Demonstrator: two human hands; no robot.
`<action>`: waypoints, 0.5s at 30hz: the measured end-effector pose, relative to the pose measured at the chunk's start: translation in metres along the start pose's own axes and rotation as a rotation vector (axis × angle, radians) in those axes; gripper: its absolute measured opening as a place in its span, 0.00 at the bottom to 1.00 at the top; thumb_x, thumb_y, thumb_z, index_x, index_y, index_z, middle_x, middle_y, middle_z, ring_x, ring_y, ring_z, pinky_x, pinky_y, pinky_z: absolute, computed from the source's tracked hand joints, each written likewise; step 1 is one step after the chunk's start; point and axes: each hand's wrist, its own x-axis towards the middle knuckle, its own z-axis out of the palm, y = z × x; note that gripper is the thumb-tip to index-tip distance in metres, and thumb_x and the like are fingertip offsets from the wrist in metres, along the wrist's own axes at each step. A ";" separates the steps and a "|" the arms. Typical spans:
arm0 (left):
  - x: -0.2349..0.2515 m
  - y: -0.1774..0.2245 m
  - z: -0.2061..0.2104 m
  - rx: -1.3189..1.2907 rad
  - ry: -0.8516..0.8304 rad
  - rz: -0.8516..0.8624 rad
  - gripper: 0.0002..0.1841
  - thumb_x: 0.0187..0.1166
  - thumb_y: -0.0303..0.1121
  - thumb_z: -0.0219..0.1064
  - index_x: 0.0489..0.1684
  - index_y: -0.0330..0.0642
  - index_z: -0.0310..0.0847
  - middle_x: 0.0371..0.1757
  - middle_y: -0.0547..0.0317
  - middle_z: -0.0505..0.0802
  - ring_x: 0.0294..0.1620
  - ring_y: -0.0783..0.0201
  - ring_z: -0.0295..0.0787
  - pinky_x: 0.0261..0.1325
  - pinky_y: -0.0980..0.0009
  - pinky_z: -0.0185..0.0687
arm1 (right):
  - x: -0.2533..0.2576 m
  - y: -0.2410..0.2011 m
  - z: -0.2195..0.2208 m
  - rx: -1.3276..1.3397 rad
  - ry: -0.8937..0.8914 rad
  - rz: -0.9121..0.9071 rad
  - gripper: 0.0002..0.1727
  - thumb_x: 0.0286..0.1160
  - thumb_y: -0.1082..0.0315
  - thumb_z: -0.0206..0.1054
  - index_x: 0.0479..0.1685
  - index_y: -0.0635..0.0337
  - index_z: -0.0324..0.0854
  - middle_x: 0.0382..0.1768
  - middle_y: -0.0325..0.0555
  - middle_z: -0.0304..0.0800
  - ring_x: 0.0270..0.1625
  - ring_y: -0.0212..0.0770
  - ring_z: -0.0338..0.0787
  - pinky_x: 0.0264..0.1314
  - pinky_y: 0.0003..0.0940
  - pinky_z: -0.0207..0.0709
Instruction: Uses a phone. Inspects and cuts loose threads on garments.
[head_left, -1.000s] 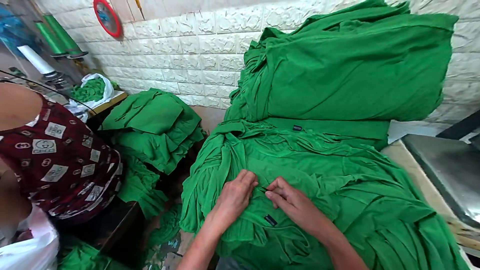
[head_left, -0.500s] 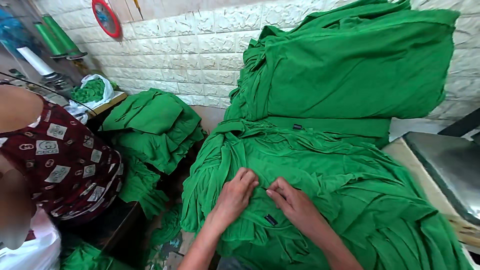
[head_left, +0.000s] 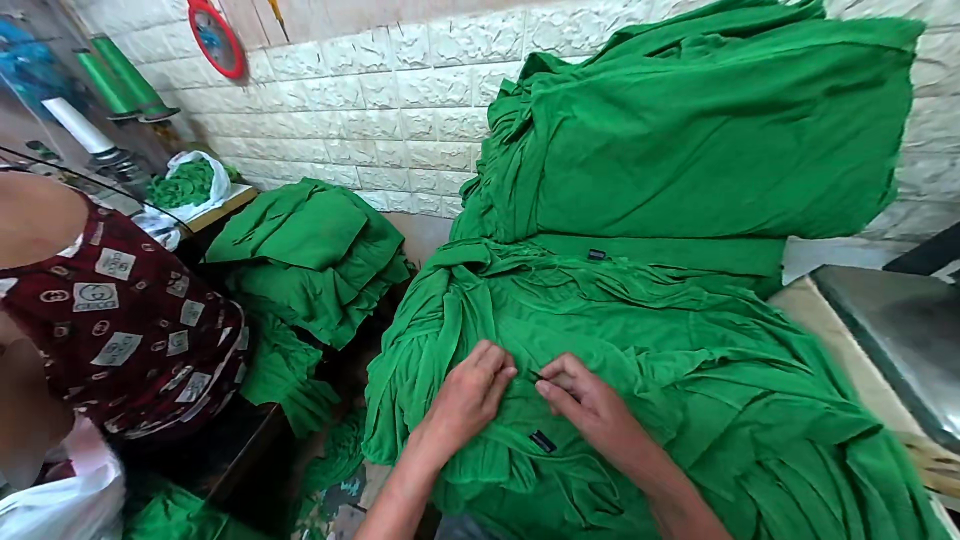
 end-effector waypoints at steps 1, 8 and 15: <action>-0.001 0.001 -0.001 0.033 -0.033 0.015 0.10 0.86 0.30 0.61 0.47 0.31 0.85 0.47 0.44 0.88 0.48 0.57 0.88 0.55 0.67 0.86 | 0.000 0.002 -0.002 0.130 0.015 -0.015 0.13 0.86 0.60 0.58 0.55 0.60 0.76 0.26 0.29 0.82 0.24 0.21 0.77 0.27 0.18 0.71; 0.006 -0.001 -0.007 0.102 -0.077 0.015 0.10 0.86 0.28 0.60 0.44 0.30 0.86 0.41 0.45 0.91 0.44 0.55 0.92 0.53 0.64 0.88 | 0.000 0.001 -0.003 0.185 -0.021 -0.028 0.13 0.87 0.61 0.58 0.57 0.61 0.74 0.29 0.28 0.83 0.27 0.18 0.78 0.30 0.15 0.71; 0.006 -0.002 -0.007 0.074 -0.045 0.008 0.10 0.88 0.28 0.58 0.46 0.30 0.83 0.49 0.44 0.88 0.45 0.56 0.90 0.52 0.66 0.88 | 0.004 -0.001 0.006 -0.162 -0.015 0.003 0.18 0.88 0.52 0.55 0.55 0.57 0.79 0.27 0.34 0.86 0.27 0.30 0.84 0.32 0.30 0.80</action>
